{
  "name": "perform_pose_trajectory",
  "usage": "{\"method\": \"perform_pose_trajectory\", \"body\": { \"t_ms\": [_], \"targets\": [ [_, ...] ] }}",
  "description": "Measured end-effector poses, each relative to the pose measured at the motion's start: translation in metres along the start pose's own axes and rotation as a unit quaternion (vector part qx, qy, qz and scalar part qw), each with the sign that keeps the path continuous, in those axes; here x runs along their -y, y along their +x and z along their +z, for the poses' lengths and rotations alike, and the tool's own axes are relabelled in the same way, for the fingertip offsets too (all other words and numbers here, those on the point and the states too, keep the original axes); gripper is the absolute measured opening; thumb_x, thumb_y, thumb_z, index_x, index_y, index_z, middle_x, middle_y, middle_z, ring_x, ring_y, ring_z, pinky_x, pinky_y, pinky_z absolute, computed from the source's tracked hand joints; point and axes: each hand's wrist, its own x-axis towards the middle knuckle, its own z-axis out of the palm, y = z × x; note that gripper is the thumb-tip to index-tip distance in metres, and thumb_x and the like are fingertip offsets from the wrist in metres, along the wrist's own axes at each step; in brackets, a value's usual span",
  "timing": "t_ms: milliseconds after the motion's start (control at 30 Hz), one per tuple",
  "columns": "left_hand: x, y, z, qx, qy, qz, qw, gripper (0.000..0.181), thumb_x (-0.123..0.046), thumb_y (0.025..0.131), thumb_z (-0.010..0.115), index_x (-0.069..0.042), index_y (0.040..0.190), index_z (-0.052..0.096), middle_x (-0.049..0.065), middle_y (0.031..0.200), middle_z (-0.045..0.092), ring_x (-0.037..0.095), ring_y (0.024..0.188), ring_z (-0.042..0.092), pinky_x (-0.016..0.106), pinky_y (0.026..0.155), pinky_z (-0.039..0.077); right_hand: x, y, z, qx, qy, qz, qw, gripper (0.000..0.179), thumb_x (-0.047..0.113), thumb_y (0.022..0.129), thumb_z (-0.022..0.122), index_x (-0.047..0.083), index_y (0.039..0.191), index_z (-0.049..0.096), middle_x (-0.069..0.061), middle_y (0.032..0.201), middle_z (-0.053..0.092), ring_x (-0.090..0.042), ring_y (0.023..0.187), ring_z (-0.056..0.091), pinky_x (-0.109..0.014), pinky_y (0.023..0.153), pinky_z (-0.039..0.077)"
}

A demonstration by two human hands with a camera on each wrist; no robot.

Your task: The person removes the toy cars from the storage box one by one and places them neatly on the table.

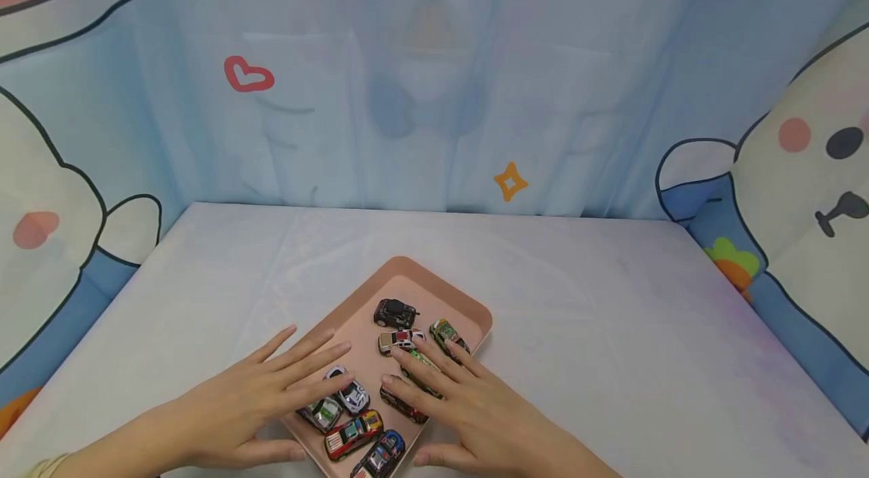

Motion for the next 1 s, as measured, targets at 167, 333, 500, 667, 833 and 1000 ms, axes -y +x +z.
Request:
{"method": "perform_pose_trajectory", "body": {
  "t_ms": [167,333,500,667,833,1000],
  "targets": [
    [0.001,0.001,-0.003,0.014,-0.009,-0.011,0.9998,0.077,-0.051,0.088,0.055,-0.021,0.151,0.021,0.004,0.156,0.007,0.025,0.14,0.011,0.054,0.106,0.008,-0.001,0.002,-0.001,-0.004,0.003,0.005,1.0,0.072,0.052,0.092,0.048,0.018,0.15,0.023,-0.007,0.154,0.015,-0.034,0.136,0.019,-0.033,0.11,-0.003],
    [0.007,0.0,-0.004,0.005,-0.015,-0.025,0.9995,0.076,-0.05,0.089,0.055,-0.02,0.15,0.023,0.004,0.156,0.008,0.025,0.139,0.013,0.058,0.105,0.011,-0.006,0.004,-0.001,-0.003,0.02,0.02,0.9996,0.073,0.049,0.091,0.053,0.017,0.15,0.023,-0.011,0.154,0.013,-0.036,0.136,0.019,-0.031,0.11,-0.002],
    [0.015,-0.002,-0.003,0.001,-0.02,-0.04,0.999,0.074,-0.046,0.09,0.056,-0.017,0.15,0.024,0.006,0.155,0.009,0.029,0.139,0.012,0.058,0.105,0.01,-0.013,0.005,0.001,0.001,0.041,0.046,0.9981,0.076,0.042,0.09,0.059,0.014,0.15,0.022,-0.012,0.153,0.016,-0.034,0.136,0.02,-0.037,0.11,0.008],
    [0.02,-0.003,-0.003,0.015,-0.054,-0.087,0.9946,0.074,-0.042,0.092,0.054,-0.023,0.152,0.014,0.002,0.156,0.007,0.024,0.14,0.006,0.055,0.106,0.008,-0.021,0.003,0.003,0.029,0.094,0.118,0.9882,0.075,0.043,0.092,0.056,0.019,0.151,0.017,-0.009,0.154,0.014,-0.033,0.136,0.019,-0.051,0.101,0.03],
    [0.026,-0.007,0.001,0.015,-0.077,-0.131,0.9883,0.07,-0.034,0.095,0.052,-0.016,0.151,0.015,0.003,0.155,0.012,0.023,0.139,0.011,0.05,0.107,0.013,-0.03,0.002,0.007,0.04,0.104,0.161,0.9806,0.07,0.042,0.094,0.052,0.014,0.15,0.02,-0.013,0.153,0.015,-0.031,0.136,0.02,-0.05,0.1,0.031],
    [0.03,-0.014,0.005,0.022,-0.122,-0.216,0.9684,0.063,-0.03,0.099,0.047,-0.012,0.151,0.017,0.002,0.154,0.015,0.018,0.138,0.016,0.044,0.107,0.019,-0.037,0.004,0.01,0.047,0.11,0.199,0.9727,0.066,0.04,0.097,0.046,0.01,0.15,0.021,-0.012,0.153,0.015,-0.032,0.132,0.029,-0.049,0.1,0.032]
  ]
}}
